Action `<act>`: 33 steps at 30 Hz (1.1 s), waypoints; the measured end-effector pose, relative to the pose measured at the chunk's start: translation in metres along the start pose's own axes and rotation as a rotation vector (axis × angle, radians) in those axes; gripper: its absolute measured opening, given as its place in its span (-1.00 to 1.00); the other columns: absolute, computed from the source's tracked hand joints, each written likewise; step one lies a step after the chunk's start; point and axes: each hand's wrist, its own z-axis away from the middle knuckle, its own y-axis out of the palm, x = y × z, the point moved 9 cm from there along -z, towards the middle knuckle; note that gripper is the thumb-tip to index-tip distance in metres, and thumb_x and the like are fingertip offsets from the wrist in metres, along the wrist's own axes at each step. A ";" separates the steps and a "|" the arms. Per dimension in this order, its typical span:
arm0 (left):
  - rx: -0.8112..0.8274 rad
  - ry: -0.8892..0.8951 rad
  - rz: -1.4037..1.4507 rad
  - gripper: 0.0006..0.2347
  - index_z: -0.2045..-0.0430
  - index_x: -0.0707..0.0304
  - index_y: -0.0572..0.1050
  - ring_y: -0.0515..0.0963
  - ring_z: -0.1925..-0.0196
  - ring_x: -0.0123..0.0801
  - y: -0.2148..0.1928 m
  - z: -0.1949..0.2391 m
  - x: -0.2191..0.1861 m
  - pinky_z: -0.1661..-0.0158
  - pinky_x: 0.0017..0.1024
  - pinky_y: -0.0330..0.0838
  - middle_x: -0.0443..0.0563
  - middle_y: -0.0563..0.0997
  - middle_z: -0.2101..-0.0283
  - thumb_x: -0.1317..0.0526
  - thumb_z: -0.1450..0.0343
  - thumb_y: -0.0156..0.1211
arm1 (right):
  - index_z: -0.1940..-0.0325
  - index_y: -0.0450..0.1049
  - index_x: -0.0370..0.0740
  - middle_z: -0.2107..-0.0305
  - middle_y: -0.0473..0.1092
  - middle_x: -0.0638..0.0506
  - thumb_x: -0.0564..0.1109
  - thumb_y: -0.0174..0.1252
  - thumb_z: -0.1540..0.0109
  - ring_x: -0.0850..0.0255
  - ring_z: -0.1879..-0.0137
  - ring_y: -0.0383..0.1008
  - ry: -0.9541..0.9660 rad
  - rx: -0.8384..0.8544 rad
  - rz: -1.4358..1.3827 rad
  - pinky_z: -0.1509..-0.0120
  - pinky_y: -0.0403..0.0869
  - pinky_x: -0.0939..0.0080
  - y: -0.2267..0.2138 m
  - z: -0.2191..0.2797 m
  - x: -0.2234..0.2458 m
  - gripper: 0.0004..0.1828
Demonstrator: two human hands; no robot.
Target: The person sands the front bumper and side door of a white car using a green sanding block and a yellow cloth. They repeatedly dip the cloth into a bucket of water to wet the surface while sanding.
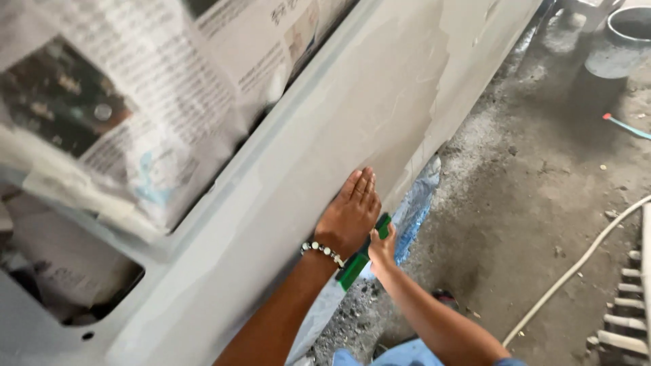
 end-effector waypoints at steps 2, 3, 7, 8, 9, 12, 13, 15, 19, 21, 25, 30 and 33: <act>-0.005 0.008 -0.020 -0.51 -0.30 0.40 0.22 -0.10 -0.55 0.09 0.003 0.016 -0.003 -0.43 -0.04 -0.37 0.35 0.05 -0.49 0.07 -0.52 -0.17 | -0.60 -0.19 0.24 -0.32 0.23 -0.24 -0.15 -0.10 -0.43 -0.07 -0.24 0.42 0.127 -0.027 -0.066 -0.11 0.53 -0.10 0.002 0.019 -0.014 -0.29; -0.012 0.000 0.012 -0.51 -0.31 0.40 0.22 -0.09 -0.56 0.08 0.002 0.021 -0.001 -0.44 -0.04 -0.38 0.34 0.06 -0.49 0.07 -0.51 -0.15 | -0.56 -0.21 0.23 -0.39 0.04 -0.16 -0.19 -0.10 -0.40 0.02 -0.28 0.30 -0.011 -0.014 0.038 -0.11 0.60 -0.05 0.007 0.032 -0.002 -0.28; 0.006 -0.025 0.070 -0.48 -0.32 0.39 0.21 -0.09 -0.55 0.05 -0.005 0.046 0.005 -0.43 -0.04 -0.38 0.31 0.04 -0.49 0.05 -0.49 -0.14 | -0.55 -0.28 0.17 -0.30 0.22 -0.22 -0.24 -0.01 -0.34 0.11 -0.28 0.38 -0.187 0.164 -0.158 -0.23 0.56 0.16 0.029 0.021 -0.027 -0.17; 0.006 -0.022 0.071 -0.48 -0.32 0.39 0.21 -0.09 -0.55 0.05 -0.005 0.051 0.006 -0.43 -0.04 -0.38 0.31 0.04 -0.49 0.05 -0.49 -0.14 | -0.55 -0.28 0.17 -0.30 0.22 -0.22 -0.24 -0.01 -0.34 0.11 -0.28 0.38 -0.186 0.162 -0.160 -0.23 0.56 0.16 0.028 0.005 -0.030 -0.17; 0.009 -0.032 0.057 -0.50 -0.32 0.39 0.21 -0.10 -0.56 0.05 -0.005 0.058 0.003 -0.43 -0.03 -0.38 0.31 0.04 -0.50 0.06 -0.51 -0.16 | -0.56 -0.20 0.13 -0.32 0.22 -0.22 -0.23 -0.01 -0.38 0.08 -0.28 0.38 -0.197 0.027 -0.025 -0.23 0.52 0.14 0.013 -0.009 -0.037 -0.25; 0.045 -0.028 0.027 -0.49 -0.34 0.38 0.17 -0.12 -0.55 0.05 -0.003 0.068 0.004 -0.43 -0.03 -0.39 0.30 0.01 -0.51 0.05 -0.52 -0.19 | -0.57 -0.15 0.11 -0.34 0.22 -0.22 -0.20 -0.01 -0.43 0.04 -0.27 0.39 -0.154 -0.094 0.121 -0.22 0.50 0.10 0.003 0.011 -0.023 -0.30; 0.081 -0.012 0.016 -0.47 -0.36 0.38 0.12 -0.15 -0.55 0.05 -0.002 0.070 0.006 -0.41 -0.03 -0.40 0.30 -0.03 -0.51 0.03 -0.52 -0.21 | -0.57 -0.17 0.13 -0.34 0.21 -0.21 -0.17 0.00 -0.42 0.04 -0.26 0.40 -0.098 -0.083 0.134 -0.22 0.52 0.08 0.006 0.027 -0.015 -0.28; 0.080 -0.002 0.010 -0.46 -0.37 0.37 0.12 -0.16 -0.55 0.06 -0.004 0.071 0.006 -0.41 -0.02 -0.41 0.30 -0.03 -0.51 0.03 -0.51 -0.21 | -0.57 -0.22 0.21 -0.30 0.21 -0.21 -0.16 -0.04 -0.39 0.09 -0.23 0.39 -0.018 0.010 0.021 -0.14 0.57 0.04 0.021 0.071 -0.003 -0.25; 0.207 0.071 0.036 -0.39 -0.44 0.26 0.04 -0.23 -0.59 0.10 -0.006 0.073 0.001 -0.39 -0.03 -0.47 0.27 -0.13 -0.57 0.01 -0.45 -0.19 | -0.59 -0.36 0.25 -0.40 0.00 -0.13 -0.20 -0.12 -0.39 -0.22 -0.12 0.43 0.086 -0.023 0.195 -0.07 0.48 -0.19 0.010 0.065 0.000 -0.19; 0.130 0.038 -0.005 -0.46 -0.39 0.32 0.11 -0.17 -0.58 0.11 -0.003 0.072 0.000 -0.41 -0.01 -0.43 0.31 -0.05 -0.54 0.03 -0.50 -0.20 | -0.58 -0.28 0.19 -0.36 0.11 -0.20 -0.17 -0.09 -0.42 -0.11 -0.15 0.43 0.058 -0.020 0.150 -0.08 0.54 -0.08 0.000 0.029 -0.025 -0.26; 0.059 0.010 -0.011 -0.48 -0.34 0.38 0.18 -0.11 -0.54 0.10 -0.003 0.067 -0.002 -0.41 -0.02 -0.40 0.33 0.02 -0.50 0.05 -0.50 -0.22 | -0.55 -0.22 0.12 -0.31 0.19 -0.32 -0.15 -0.03 -0.39 0.03 -0.19 0.37 -0.467 0.171 -0.048 -0.09 0.54 -0.04 0.018 0.037 -0.016 -0.27; 0.037 -0.018 0.004 -0.51 -0.32 0.39 0.22 -0.09 -0.54 0.10 0.003 0.047 -0.005 -0.41 0.00 -0.38 0.34 0.05 -0.49 0.10 -0.50 -0.20 | -0.55 -0.15 0.13 -0.31 0.22 -0.19 -0.11 -0.04 -0.42 0.00 -0.13 0.37 -0.285 -0.055 0.174 -0.09 0.45 0.02 -0.017 -0.023 0.055 -0.33; 0.030 -0.027 0.016 -0.53 -0.30 0.39 0.24 -0.08 -0.55 0.09 0.011 0.025 -0.007 -0.42 0.00 -0.37 0.33 0.06 -0.49 0.11 -0.51 -0.19 | -0.54 -0.08 0.10 -0.26 0.29 -0.21 -0.13 0.01 -0.41 0.08 -0.16 0.39 -0.390 -0.059 0.093 -0.14 0.43 0.11 -0.020 -0.063 0.071 -0.34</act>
